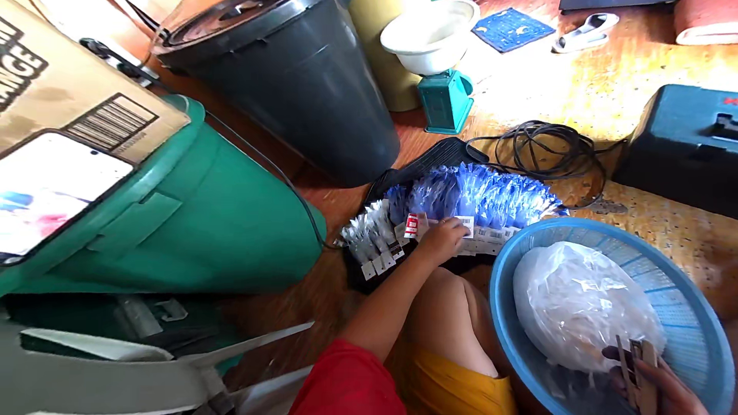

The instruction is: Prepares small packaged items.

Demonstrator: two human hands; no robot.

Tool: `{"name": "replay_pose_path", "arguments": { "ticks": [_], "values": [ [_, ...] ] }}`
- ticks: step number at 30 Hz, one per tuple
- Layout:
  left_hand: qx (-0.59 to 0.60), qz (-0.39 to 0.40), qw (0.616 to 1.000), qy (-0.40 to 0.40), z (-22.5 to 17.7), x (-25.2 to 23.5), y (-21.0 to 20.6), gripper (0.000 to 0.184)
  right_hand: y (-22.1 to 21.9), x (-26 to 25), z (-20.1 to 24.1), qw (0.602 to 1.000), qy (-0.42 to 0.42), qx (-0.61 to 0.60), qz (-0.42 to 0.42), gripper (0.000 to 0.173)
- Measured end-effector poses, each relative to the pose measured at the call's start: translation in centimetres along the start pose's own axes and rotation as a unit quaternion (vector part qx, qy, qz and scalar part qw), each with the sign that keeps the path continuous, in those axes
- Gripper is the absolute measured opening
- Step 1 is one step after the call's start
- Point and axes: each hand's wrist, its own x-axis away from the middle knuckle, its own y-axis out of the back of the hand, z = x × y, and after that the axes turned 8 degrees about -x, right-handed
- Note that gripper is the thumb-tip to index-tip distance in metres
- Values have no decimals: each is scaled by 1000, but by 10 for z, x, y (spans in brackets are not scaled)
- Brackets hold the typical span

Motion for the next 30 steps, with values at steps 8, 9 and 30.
{"name": "replay_pose_path", "arguments": {
  "ticks": [8, 9, 30],
  "values": [
    [-20, 132, 990, -39, 25, -19, -21, 26, 3, -4, 0, 1000, -5, 8, -6, 27],
    [-19, 152, 987, -45, 26, -20, -22, 28, 2, -4, 0, 1000, -6, 12, -9, 28],
    [18, 98, 945, 312, 64, -6, -50, 62, -24, 0, 10, 998, -21, 38, -49, 24]
  ]
}}
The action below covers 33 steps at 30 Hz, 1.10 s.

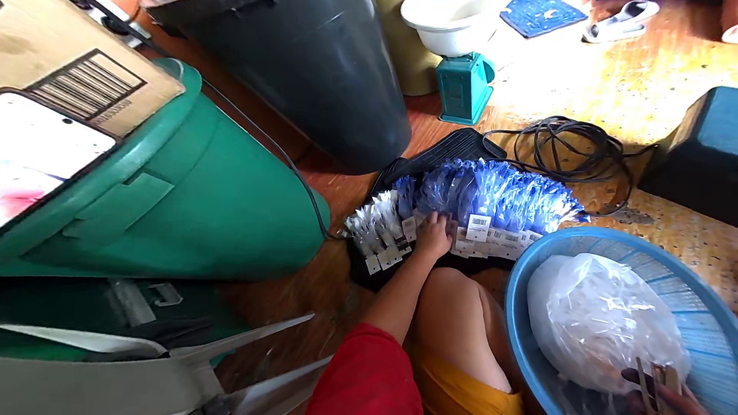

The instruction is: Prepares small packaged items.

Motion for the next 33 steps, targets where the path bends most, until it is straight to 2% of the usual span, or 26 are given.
{"name": "replay_pose_path", "arguments": {
  "ticks": [3, 5, 7, 8, 10, 12, 14, 17, 19, 21, 26, 31, 33],
  "values": [
    [12, 47, 998, -40, 3, -2, 0, 57, 12, -5, -5, 1000, 2, -16, 25, 22],
    [95, 10, 995, -27, 13, 2, 7, 40, 19, -7, -6, 999, 0, -29, 43, 24],
    [153, -56, 985, 48, 26, 7, 15, 32, 17, -6, -4, 999, -5, -27, 43, 24],
    [158, -72, 980, 102, 32, 8, 18, 34, 10, -2, -2, 999, -7, -19, 34, 23],
    [139, -50, 969, 197, 46, 6, 17, 58, -2, 5, 4, 1000, -10, 5, 15, 22],
    [111, -11, 965, 236, 59, 3, 10, 80, -10, 8, 7, 1000, -10, 19, 3, 22],
    [94, 6, 967, 235, 66, 0, 5, 87, -9, 7, 5, 1000, -1, 14, 5, 22],
    [79, 31, 969, 232, 67, 1, 16, 67, -7, 6, 3, 1000, 8, 21, 3, 25],
    [93, 19, 968, 232, 67, 8, 35, 50, -8, 6, 2, 1000, 12, 14, -3, 24],
    [123, -32, 966, 224, 74, 11, 54, 41, -8, 6, 1, 1000, 11, 16, -4, 25],
    [186, -183, 946, 194, 88, -1, 114, 37, 2, 1, -5, 1000, 13, 3, 9, 25],
    [177, -348, 912, 127, 66, 21, 194, 38, -6, 5, 0, 1000, 15, 12, 1, 24],
    [176, -391, 899, 95, 54, 34, 219, 36, -4, 5, -1, 1000, 14, 13, 0, 25]
  ]
}}
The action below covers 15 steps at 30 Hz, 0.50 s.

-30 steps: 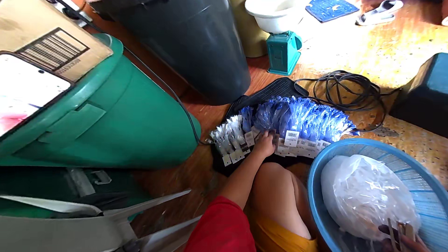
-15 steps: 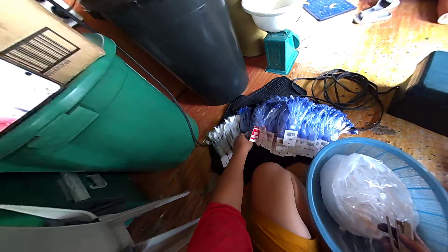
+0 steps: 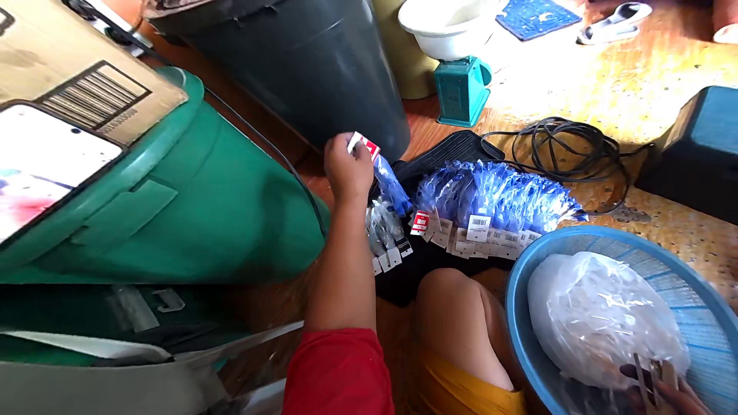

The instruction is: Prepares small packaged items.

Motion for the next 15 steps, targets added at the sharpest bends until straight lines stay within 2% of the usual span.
{"name": "replay_pose_path", "arguments": {
  "ticks": [3, 6, 8, 10, 12, 15],
  "values": [
    [-7, 65, 998, -19, -27, -5, 19, 34, -10, 3, 4, 1000, -2, 15, -18, 25],
    [-29, 125, 991, -43, -44, -10, 12, 29, -12, 5, 5, 1000, -6, 18, -23, 25],
    [-14, 87, 994, -72, -55, -6, 9, 28, -3, 2, 2, 1000, -5, 17, -9, 26],
    [41, -6, 991, -124, -60, 4, 5, 27, -4, 3, 2, 1000, -6, 22, -12, 27],
    [105, -79, 973, -188, -58, 19, -4, 26, -9, 7, 6, 999, -8, 33, -22, 27],
    [135, -39, 963, -230, -41, 58, -29, 24, 0, 2, 1, 1000, -1, 17, -4, 27]
  ]
}}
